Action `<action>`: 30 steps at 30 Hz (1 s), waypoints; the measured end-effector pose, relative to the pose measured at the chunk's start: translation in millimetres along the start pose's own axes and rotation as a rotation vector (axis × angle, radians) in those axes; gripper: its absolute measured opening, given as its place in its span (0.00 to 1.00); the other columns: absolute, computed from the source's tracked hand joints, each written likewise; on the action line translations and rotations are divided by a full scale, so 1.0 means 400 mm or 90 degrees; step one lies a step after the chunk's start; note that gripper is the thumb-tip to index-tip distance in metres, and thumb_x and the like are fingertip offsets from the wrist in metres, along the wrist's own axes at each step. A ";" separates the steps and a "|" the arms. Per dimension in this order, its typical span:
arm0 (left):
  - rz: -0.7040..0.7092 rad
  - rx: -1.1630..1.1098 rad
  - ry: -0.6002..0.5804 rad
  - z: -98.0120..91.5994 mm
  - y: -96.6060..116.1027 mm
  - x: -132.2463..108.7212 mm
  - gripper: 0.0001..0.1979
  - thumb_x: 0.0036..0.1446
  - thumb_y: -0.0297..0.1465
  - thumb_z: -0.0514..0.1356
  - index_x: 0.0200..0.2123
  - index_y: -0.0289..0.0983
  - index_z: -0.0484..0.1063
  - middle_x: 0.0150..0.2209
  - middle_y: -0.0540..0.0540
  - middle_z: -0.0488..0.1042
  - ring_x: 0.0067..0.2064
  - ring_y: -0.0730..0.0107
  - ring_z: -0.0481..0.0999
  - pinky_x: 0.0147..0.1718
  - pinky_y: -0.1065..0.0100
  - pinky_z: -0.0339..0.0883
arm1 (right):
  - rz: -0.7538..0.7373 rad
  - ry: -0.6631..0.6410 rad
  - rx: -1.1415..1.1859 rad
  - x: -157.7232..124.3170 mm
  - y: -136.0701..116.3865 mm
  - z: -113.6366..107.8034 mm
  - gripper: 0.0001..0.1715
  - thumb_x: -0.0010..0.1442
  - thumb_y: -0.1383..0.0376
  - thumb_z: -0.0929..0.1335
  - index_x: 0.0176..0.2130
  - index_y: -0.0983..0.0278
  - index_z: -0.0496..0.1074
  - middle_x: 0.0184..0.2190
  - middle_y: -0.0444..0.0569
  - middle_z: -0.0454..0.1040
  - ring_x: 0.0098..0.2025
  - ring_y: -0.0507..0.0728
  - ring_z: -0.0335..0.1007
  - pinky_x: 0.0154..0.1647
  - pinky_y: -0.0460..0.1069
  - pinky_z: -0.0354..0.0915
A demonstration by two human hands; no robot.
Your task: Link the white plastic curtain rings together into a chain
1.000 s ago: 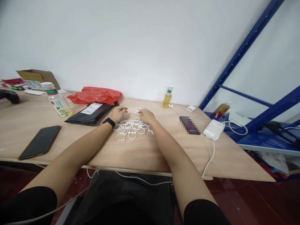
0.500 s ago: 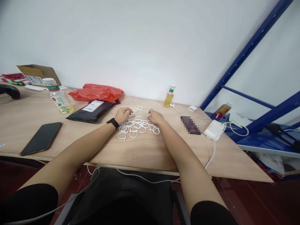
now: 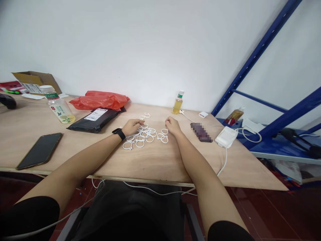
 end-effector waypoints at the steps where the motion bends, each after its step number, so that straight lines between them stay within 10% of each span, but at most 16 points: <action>1: -0.003 0.002 0.009 -0.002 -0.001 0.003 0.15 0.52 0.25 0.52 0.37 0.35 0.78 0.45 0.44 0.80 0.48 0.64 0.79 0.51 0.65 0.70 | -0.004 0.005 0.008 -0.003 -0.004 0.003 0.16 0.58 0.67 0.58 0.39 0.63 0.73 0.33 0.47 0.79 0.37 0.55 0.73 0.39 0.47 0.66; 11: -0.071 0.118 0.047 -0.068 -0.093 0.143 0.13 0.48 0.26 0.58 0.36 0.35 0.80 0.36 0.42 0.80 0.38 0.61 0.77 0.46 0.64 0.70 | -0.029 -0.016 0.025 -0.013 -0.001 0.015 0.19 0.56 0.68 0.60 0.40 0.63 0.77 0.33 0.46 0.79 0.37 0.55 0.74 0.44 0.48 0.67; 18: -0.075 0.188 -0.070 -0.002 -0.145 0.255 0.12 0.38 0.28 0.64 0.31 0.40 0.80 0.34 0.44 0.80 0.40 0.61 0.78 0.49 0.68 0.67 | -0.051 -0.013 0.006 -0.019 -0.002 0.008 0.19 0.57 0.69 0.59 0.40 0.63 0.77 0.37 0.47 0.80 0.39 0.55 0.74 0.45 0.47 0.66; 30: -0.080 0.168 -0.026 -0.010 -0.139 0.240 0.08 0.40 0.27 0.64 0.28 0.41 0.79 0.33 0.45 0.80 0.40 0.60 0.76 0.49 0.66 0.66 | -0.104 -0.017 -0.045 -0.039 -0.058 -0.004 0.17 0.57 0.70 0.60 0.39 0.61 0.76 0.38 0.47 0.80 0.42 0.57 0.73 0.46 0.49 0.64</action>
Point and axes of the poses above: each hand's wrist, its own x-axis towards the middle knuckle, its own z-axis out of the palm, y = z × x, the point moved 8 cm from there along x, towards the middle knuckle
